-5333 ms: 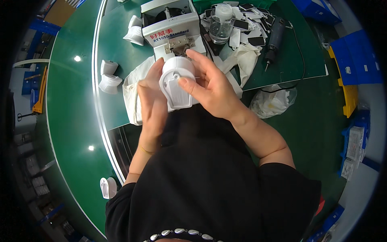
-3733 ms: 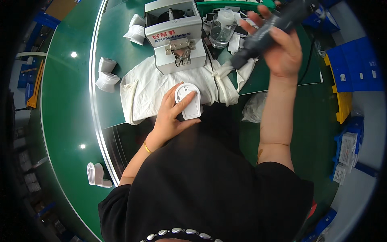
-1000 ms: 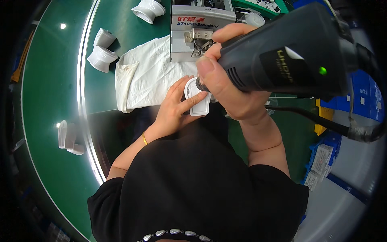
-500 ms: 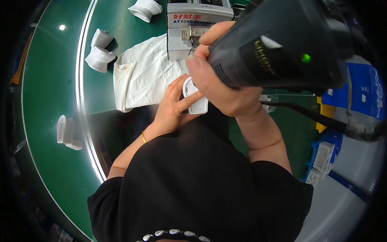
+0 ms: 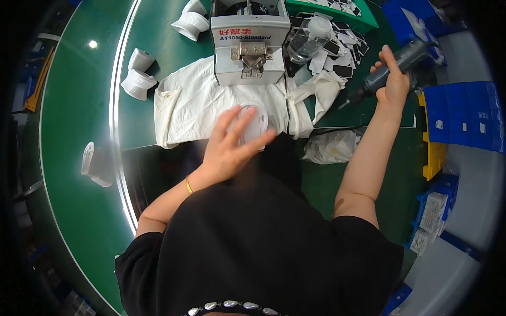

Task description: Assembling electronic device housings by inserting internal components and securing them with screws using an electric screwdriver.

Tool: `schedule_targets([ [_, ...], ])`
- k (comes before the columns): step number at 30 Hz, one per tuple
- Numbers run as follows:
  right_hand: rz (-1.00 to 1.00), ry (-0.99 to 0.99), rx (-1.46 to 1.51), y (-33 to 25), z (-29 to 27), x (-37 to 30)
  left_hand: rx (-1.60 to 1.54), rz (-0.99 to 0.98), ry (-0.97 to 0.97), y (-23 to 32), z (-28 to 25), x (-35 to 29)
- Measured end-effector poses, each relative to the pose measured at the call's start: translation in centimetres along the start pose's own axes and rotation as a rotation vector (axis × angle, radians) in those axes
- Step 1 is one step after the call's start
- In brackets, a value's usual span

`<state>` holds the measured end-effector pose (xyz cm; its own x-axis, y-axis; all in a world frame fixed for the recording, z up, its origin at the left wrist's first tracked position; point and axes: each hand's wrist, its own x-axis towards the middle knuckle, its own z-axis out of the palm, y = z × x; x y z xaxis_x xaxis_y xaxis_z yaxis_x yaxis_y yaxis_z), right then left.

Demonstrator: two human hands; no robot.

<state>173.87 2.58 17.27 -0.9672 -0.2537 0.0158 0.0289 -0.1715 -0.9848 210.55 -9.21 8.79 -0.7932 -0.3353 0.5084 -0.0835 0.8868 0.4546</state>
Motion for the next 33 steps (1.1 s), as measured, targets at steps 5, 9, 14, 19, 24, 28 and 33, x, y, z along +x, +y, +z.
schedule_targets([
  [5,0.051,0.047,-0.235,7.3,-5.1,6.4,0.005,0.214,-0.293,0.4,-2.1,1.1],
  [9,0.035,0.099,-0.425,10.4,-5.6,7.8,0.120,0.241,-0.296,-1.0,-4.8,1.4],
  [14,-0.030,0.077,-0.544,12.6,-7.2,8.6,-0.055,-0.119,-0.041,-3.7,-10.1,2.1],
  [19,-0.105,0.174,-0.364,14.3,-8.2,9.5,-0.227,-0.396,0.470,-11.9,-15.0,7.4],
  [24,-0.149,0.176,-0.350,15.1,-8.1,9.9,0.249,-0.543,0.439,-28.7,-16.6,13.3],
  [28,-0.164,0.224,-0.385,15.1,-8.3,9.0,-0.128,-0.839,0.230,-37.2,-13.1,16.5],
  [33,-0.165,0.196,-0.396,15.1,-8.4,9.3,0.113,-0.874,0.106,-42.4,-7.6,22.0],
])
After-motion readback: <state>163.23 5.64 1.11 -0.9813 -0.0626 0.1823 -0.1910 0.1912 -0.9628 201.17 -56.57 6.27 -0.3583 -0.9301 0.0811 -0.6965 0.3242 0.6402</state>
